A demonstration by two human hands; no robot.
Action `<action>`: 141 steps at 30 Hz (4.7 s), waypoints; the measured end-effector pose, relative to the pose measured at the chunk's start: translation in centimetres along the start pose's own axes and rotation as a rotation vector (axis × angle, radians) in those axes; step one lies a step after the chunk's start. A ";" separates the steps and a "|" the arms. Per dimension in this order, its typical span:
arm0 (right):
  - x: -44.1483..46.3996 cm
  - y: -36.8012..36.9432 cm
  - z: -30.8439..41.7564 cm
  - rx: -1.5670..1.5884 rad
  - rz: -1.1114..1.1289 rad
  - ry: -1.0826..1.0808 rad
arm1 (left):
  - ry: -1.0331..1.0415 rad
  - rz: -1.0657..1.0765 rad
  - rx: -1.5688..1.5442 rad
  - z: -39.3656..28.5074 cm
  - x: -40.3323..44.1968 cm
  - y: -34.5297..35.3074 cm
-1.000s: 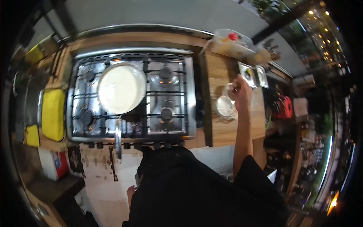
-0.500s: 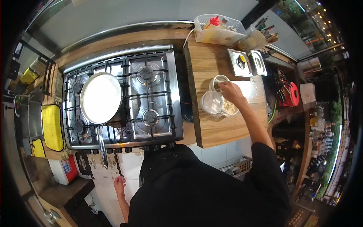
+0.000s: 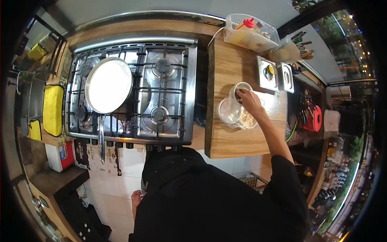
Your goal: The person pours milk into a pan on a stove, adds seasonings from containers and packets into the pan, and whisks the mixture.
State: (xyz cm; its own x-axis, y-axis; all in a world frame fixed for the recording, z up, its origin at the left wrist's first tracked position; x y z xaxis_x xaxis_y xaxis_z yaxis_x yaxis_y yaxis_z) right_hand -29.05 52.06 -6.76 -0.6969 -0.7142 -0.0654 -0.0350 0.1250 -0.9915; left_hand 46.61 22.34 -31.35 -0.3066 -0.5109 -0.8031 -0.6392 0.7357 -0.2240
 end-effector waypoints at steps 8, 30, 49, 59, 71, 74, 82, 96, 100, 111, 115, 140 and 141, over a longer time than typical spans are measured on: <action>0.8 0.7 -2.1 0.017 0.044 0.010 | -0.189 -0.130 -0.178 -3.1 -1.3 -0.7; 14.5 -12.5 23.4 1.655 0.088 0.262 | -0.197 -0.108 -0.207 -5.4 2.3 -5.1; 24.7 -18.4 41.8 0.523 -0.309 -0.258 | -0.433 -0.168 -0.620 12.8 -4.0 -8.3; 24.4 -18.3 44.0 0.532 -0.355 -0.326 | -0.217 -0.282 -0.533 2.5 -0.9 -13.5; 22.8 -20.0 43.0 0.520 -0.366 -0.354 | -0.256 -0.267 -0.574 5.2 -1.0 -10.4; 22.1 -20.0 42.8 0.512 -0.334 -0.354 | -0.237 -0.173 -0.766 9.1 -1.6 -8.7; 22.1 -22.9 41.7 0.585 -0.480 -0.304 | -0.302 -0.189 -0.724 11.9 -2.2 -6.4; 19.3 -27.4 39.3 1.044 -1.077 -0.081 | -0.325 -0.262 -0.536 4.0 -0.3 -9.9; 20.8 -16.4 41.3 1.184 -0.371 0.054 | -0.244 -0.235 -0.478 1.8 0.4 -10.9; 1.7 -11.4 16.0 2.758 -0.530 0.172 | 0.965 -0.911 -0.182 -33.7 -6.8 -14.9; -21.3 -5.4 4.7 2.321 -1.203 0.955 | 1.416 -0.379 -0.282 -50.1 -7.9 -3.7; -14.4 0.3 -4.1 0.564 -0.513 0.728 | 1.558 0.980 1.210 -58.0 -11.4 62.4; -15.0 -0.1 -3.4 0.510 -0.529 0.627 | 1.719 1.005 1.233 -57.7 -12.0 62.2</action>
State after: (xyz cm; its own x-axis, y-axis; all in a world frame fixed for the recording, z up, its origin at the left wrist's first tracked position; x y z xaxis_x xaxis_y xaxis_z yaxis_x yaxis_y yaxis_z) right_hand -21.02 65.09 -5.26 -0.9412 -0.0763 0.3291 -0.2420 -0.5275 -0.8144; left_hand -30.16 48.61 -3.85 -0.6471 0.7611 0.0453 0.3973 0.3873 -0.8320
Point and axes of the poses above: each hand's wrist, its own x-axis towards the middle knuckle, its own y-axis out of the palm, z = x × y, the point moved 6 cm from there along x, towards the middle knuckle, and after that the axes turned 7 degrees about -x, right-handed, at the moved point
